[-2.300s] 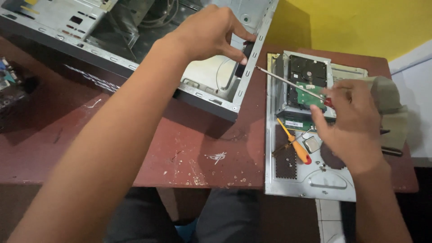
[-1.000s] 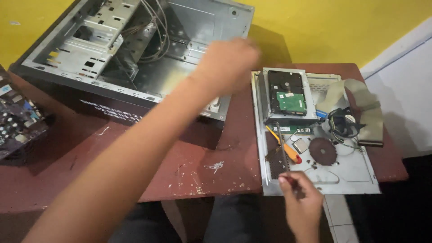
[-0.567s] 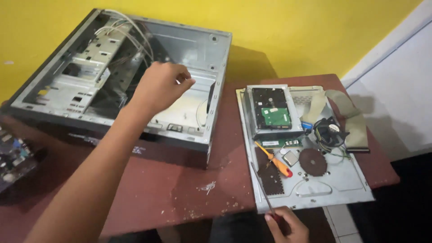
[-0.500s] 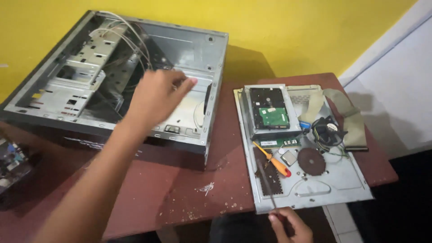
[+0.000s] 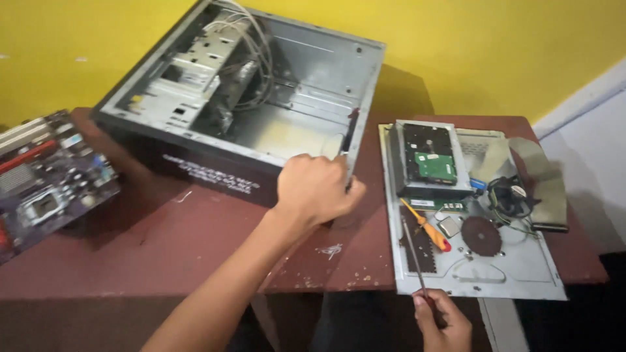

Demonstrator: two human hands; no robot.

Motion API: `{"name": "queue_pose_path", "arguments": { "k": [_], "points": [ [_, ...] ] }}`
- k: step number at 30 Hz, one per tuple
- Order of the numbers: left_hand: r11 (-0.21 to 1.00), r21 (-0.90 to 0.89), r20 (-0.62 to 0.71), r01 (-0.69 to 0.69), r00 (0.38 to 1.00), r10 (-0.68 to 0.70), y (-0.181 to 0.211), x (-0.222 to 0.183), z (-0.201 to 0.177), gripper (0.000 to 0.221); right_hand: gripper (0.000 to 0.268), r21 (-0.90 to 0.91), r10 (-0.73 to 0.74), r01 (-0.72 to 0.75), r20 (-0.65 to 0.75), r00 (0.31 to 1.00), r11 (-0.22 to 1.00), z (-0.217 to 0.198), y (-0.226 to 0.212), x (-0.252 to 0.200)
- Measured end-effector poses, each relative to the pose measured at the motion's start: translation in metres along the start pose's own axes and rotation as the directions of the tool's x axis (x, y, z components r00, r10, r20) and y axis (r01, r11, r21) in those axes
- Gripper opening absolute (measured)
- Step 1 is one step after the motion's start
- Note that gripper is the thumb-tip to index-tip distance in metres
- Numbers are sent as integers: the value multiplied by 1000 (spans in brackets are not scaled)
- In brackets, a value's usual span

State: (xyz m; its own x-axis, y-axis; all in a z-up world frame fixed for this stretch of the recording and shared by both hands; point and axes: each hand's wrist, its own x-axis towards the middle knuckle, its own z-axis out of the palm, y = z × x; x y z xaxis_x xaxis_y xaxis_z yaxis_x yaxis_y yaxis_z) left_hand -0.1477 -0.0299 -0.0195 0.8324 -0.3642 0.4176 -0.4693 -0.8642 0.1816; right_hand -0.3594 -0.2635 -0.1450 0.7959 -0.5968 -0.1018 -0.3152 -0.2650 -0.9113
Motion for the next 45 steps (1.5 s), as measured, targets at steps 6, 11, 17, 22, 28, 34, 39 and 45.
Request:
{"name": "queue_pose_path", "arguments": {
  "k": [6, 11, 17, 22, 28, 34, 39, 45],
  "points": [
    [999, -30, -23, -14, 1000, 13, -1, 5, 7, 45, 16, 41, -124, 123, 43, 991, 992, -5, -13, -13],
    [998, -25, -18, -57, 998, 56, -8, -27, -12, 44, 13, 33, -202, 201, 28, 979, 979, -11, -14, -28],
    [984, -16, 20, -180, 983, 180, -25, -53, -22, 45, 13, 27, -272, 271, 87, 958, 962, -9, -7, -36],
    [981, 6, 123, -193, 974, 191, -35, -56, -29, 46, 12, -67, -258, 264, 82, 963, 962, -11, -15, -35],
    [979, 17, 110, -202, 974, 199, -45, -60, -31, 45, 15, -83, -283, 293, 110, 953, 953, -2, -11, -17],
    [977, 50, 74, -208, 976, 204, -56, -71, -37, 45, 23, -7, -231, 233, 88, 969, 973, 35, -15, -14],
    [959, 5, 0, -283, 959, 283, -70, -81, -36, 42, 22, -120, -345, 363, 151, 926, 924, 47, -24, -9],
    [952, -45, 57, -302, 951, 304, -84, -91, -59, 41, 20, -242, -443, 442, 55, 895, 864, 49, -14, 8]
  ]
}}
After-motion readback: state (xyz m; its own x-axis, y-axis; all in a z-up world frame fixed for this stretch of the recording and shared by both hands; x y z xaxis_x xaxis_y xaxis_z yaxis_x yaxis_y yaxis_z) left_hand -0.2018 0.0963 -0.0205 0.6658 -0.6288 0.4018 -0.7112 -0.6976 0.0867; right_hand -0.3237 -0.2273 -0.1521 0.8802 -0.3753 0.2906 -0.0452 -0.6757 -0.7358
